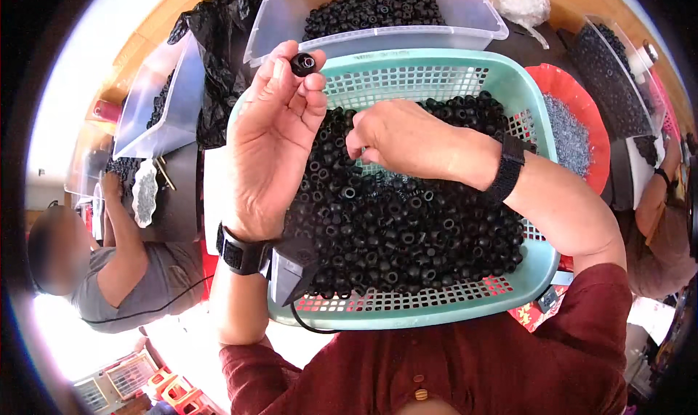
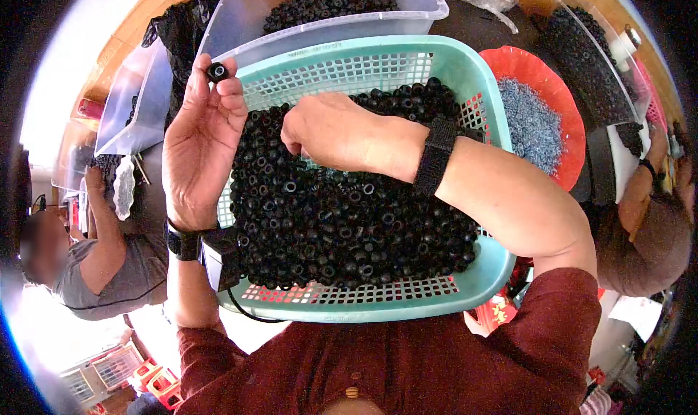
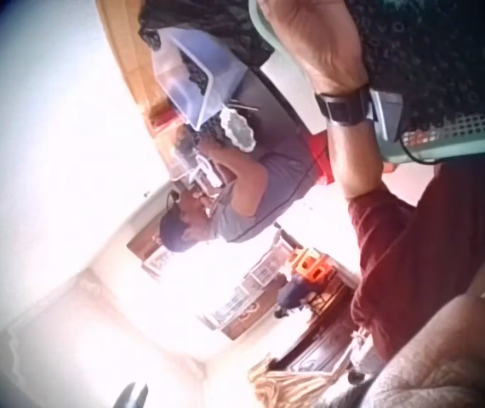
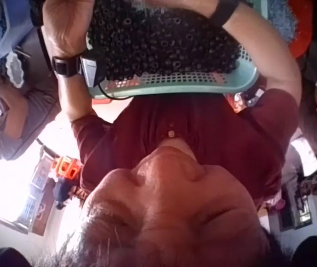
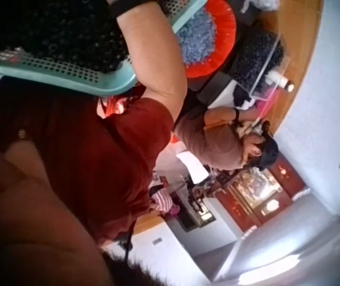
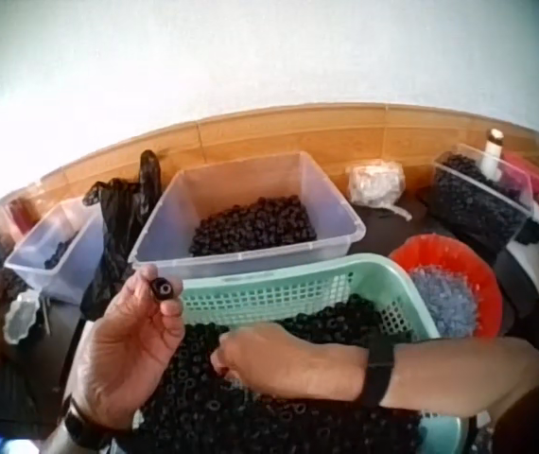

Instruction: Sorting and inspecting small black plastic components in a manufacturing environment.

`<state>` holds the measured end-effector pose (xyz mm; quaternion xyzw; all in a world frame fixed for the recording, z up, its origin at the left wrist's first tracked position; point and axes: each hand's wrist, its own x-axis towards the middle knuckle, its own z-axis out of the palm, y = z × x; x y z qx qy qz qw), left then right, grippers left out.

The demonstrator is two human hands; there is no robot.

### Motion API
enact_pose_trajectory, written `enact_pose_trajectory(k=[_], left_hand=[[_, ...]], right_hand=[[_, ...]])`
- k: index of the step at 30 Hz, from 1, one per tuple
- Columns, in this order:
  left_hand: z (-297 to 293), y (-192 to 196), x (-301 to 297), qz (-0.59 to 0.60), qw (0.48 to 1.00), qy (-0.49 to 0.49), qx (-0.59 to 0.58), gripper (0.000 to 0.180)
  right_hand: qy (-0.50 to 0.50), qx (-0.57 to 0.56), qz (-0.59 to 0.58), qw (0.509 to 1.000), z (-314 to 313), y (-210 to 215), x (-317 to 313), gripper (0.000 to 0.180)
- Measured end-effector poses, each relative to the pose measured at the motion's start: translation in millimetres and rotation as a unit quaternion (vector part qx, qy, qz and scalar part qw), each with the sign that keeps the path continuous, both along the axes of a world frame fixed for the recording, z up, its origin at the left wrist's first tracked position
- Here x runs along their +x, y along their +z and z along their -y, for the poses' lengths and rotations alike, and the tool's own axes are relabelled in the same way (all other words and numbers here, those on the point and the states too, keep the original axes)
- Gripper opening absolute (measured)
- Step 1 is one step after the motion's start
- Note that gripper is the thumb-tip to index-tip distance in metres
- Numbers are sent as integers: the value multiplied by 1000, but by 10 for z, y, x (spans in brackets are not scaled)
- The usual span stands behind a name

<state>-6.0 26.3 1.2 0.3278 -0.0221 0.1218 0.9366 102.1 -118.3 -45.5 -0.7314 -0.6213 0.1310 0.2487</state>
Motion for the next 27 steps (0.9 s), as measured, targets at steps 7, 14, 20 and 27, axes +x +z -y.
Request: enact_pose_trajectory(k=[7, 14, 20, 27], left_hand=[[-48, -22, -24, -9, 999, -10, -29, 26], [28, -12, -25, -14, 1000, -15, -3, 31], [61, 54, -38, -52, 998, 0, 27, 33], [36, 40, -22, -68, 995, 37, 62, 29]], right_hand=[[66, 16, 94, 993, -67, -197, -94, 10], [95, 10, 146, 985, -61, -266, -165, 8], [72, 12, 140, 987, -51, -125, -172, 7], [-76, 274, -168, 944, 12, 505, 81, 15]])
